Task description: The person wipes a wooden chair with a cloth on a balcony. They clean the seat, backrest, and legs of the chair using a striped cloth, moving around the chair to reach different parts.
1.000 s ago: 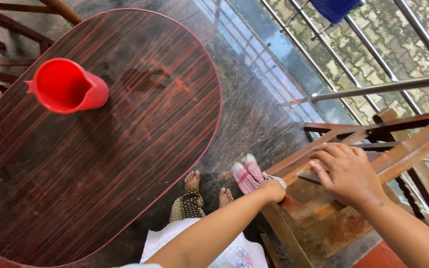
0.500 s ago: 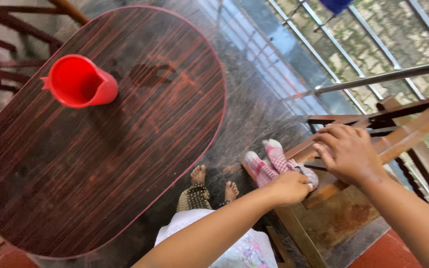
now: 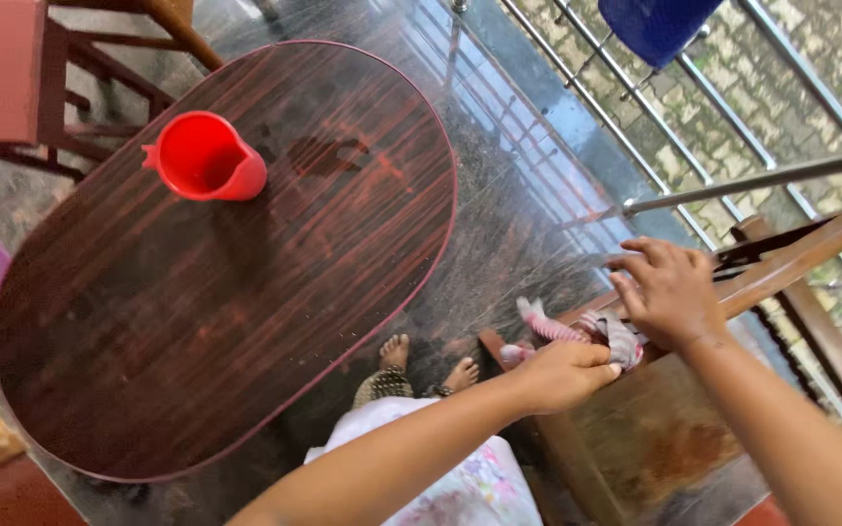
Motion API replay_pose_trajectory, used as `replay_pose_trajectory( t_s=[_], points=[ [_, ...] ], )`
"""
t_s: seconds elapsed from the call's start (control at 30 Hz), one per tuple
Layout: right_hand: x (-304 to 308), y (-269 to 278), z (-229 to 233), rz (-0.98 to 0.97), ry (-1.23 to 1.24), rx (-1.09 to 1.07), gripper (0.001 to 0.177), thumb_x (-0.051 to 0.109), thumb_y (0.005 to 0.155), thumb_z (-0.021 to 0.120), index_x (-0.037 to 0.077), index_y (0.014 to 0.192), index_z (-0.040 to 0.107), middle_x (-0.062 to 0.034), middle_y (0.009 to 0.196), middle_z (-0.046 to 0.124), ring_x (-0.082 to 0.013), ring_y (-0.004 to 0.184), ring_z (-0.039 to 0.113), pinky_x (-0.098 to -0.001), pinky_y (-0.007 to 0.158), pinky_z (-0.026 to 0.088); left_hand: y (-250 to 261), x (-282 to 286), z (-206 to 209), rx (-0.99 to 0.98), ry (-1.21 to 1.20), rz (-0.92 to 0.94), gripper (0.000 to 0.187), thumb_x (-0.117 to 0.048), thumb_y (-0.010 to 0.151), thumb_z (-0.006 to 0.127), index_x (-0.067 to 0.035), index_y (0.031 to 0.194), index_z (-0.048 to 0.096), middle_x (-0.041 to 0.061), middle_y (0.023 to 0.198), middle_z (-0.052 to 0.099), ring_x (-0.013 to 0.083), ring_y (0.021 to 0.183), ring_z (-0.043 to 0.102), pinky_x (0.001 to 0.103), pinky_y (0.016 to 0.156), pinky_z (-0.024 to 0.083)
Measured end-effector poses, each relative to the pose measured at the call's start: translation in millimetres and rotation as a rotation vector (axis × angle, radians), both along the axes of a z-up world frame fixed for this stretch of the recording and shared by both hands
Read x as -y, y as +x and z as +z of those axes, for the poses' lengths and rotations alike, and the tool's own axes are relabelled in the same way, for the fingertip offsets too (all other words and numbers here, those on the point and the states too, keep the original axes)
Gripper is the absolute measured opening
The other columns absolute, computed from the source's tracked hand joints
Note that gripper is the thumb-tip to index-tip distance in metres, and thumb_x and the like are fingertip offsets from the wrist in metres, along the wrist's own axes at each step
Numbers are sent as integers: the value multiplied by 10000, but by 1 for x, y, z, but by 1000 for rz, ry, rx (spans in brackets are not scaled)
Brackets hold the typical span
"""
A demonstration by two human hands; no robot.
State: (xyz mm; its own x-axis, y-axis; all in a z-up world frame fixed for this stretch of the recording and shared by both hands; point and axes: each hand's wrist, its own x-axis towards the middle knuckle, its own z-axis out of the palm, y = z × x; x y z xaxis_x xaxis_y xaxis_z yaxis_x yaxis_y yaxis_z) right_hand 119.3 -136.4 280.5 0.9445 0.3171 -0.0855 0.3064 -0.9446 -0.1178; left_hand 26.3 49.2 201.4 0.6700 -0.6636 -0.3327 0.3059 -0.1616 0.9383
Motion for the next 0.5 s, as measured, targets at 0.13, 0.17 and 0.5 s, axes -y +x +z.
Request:
replay_pose_trajectory(
  t_s=[0.13,0.17,0.5],
  points=[
    [-2,6,9,-78,213,118,282,335,1036,559,207,1242,703,-33,1370,629,-259,1314,540,-498,1088,359,15,19,-14,-13,-46,53,342,-349,1018,591,-29,1074,696,148,940,711,219,848,636,379,797,504],
    [-1,11,13,-118,278,141,290,327,1067,550,199,1281,698,-49,1385,622,-282,1321,537,-509,1087,362,20,26,-25,-85,-67,62,353,-354,1028,586,-18,1059,688,137,910,712,195,837,612,372,792,511],
    [74,149,53,-168,-346,-324,459,429,922,618,273,1354,634,-38,1458,518,-364,1392,401,-674,1044,222,34,66,-36,35,-46,51,403,-306,1006,554,-97,1333,664,147,1238,680,269,1151,644,369,999,466]
  ],
)
